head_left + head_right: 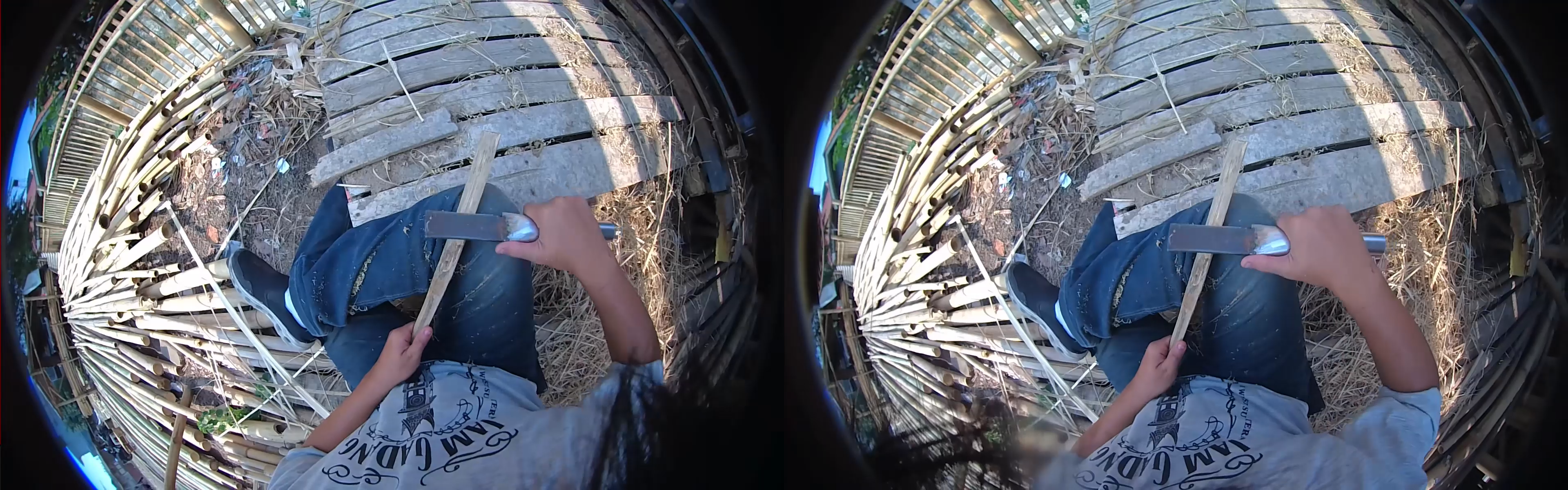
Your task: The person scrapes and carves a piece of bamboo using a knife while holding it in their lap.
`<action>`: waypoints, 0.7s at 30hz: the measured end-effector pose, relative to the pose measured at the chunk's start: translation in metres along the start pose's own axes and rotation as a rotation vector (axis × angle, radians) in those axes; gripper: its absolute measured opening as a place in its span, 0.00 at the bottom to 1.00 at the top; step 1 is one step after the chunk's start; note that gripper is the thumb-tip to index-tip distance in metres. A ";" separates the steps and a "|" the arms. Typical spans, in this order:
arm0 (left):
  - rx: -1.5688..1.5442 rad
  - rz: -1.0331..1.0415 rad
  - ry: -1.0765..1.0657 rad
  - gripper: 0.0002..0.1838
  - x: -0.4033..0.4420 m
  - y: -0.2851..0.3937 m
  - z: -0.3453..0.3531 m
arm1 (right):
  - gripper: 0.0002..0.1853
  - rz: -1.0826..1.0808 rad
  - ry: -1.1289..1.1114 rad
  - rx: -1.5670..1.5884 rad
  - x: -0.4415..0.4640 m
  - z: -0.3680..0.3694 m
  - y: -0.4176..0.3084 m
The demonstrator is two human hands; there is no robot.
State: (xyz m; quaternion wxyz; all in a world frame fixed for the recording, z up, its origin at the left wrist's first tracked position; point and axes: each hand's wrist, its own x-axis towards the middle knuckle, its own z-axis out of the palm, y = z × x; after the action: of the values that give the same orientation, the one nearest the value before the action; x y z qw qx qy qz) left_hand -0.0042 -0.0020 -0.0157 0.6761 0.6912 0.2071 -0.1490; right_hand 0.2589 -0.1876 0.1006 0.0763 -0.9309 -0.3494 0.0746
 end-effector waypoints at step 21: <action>-0.034 0.027 0.022 0.19 0.001 0.002 0.002 | 0.37 0.117 0.080 0.104 0.050 -0.006 0.023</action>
State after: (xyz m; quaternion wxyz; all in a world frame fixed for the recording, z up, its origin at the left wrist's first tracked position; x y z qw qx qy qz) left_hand -0.0029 -0.0038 -0.0147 0.6875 0.6838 0.2078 -0.1288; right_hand 0.3121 -0.1722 0.0980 0.1339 -0.9467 -0.2869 0.0598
